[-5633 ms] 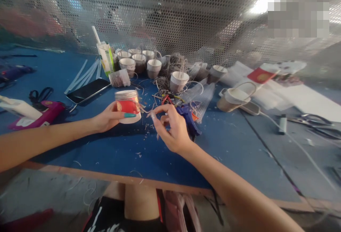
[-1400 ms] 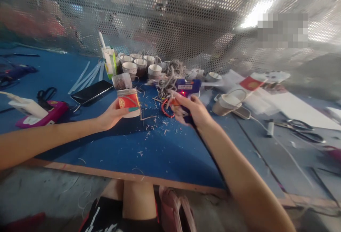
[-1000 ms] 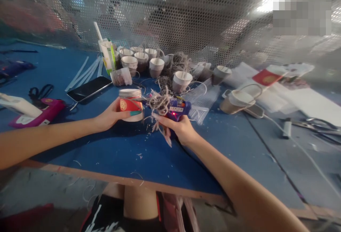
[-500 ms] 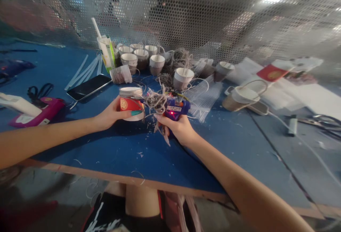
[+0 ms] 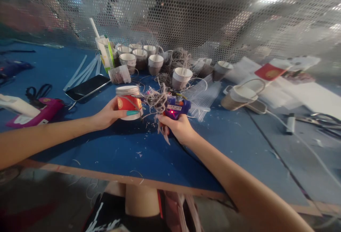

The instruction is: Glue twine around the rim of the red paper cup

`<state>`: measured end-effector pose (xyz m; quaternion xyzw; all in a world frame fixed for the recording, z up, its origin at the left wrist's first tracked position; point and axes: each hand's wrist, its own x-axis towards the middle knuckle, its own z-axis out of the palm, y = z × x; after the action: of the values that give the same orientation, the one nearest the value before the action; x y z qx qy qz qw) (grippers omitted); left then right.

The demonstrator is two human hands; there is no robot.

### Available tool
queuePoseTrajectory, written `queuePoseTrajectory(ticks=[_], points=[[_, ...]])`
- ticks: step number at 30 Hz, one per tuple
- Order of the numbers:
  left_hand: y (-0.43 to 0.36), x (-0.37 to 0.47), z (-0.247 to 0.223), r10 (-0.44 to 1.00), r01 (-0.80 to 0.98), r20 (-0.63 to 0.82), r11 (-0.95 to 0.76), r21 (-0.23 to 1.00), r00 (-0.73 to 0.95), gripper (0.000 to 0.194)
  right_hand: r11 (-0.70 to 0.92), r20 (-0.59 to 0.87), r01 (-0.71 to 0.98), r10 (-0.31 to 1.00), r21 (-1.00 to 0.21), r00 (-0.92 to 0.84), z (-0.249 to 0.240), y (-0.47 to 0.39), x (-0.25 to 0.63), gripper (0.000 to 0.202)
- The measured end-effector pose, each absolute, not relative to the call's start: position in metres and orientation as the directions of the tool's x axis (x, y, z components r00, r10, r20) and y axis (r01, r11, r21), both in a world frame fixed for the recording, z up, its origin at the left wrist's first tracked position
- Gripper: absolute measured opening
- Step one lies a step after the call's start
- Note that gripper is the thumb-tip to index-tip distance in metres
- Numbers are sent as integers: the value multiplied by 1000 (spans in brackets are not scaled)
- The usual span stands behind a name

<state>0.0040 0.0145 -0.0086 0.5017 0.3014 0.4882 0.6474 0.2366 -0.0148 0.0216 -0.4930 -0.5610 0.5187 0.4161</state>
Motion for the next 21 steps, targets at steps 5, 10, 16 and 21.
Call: queuePoseTrajectory(ticks=[5, 10, 16, 21], points=[[14, 6, -7, 933, -313, 92, 23, 949, 347, 70, 3, -27, 148, 979, -989, -203, 26, -15, 236, 42], [12, 9, -3, 944, -279, 44, 52, 959, 327, 70, 37, -5, 175, 973, -984, -232, 28, -17, 234, 46], [9, 11, 0, 943, -257, 49, 40, 965, 330, 71, 52, -1, 196, 965, -979, -261, 28, -19, 232, 47], [11, 10, -2, 944, -254, 50, 37, 967, 325, 73, 66, 6, 223, 966, -973, -259, 28, -18, 232, 47]])
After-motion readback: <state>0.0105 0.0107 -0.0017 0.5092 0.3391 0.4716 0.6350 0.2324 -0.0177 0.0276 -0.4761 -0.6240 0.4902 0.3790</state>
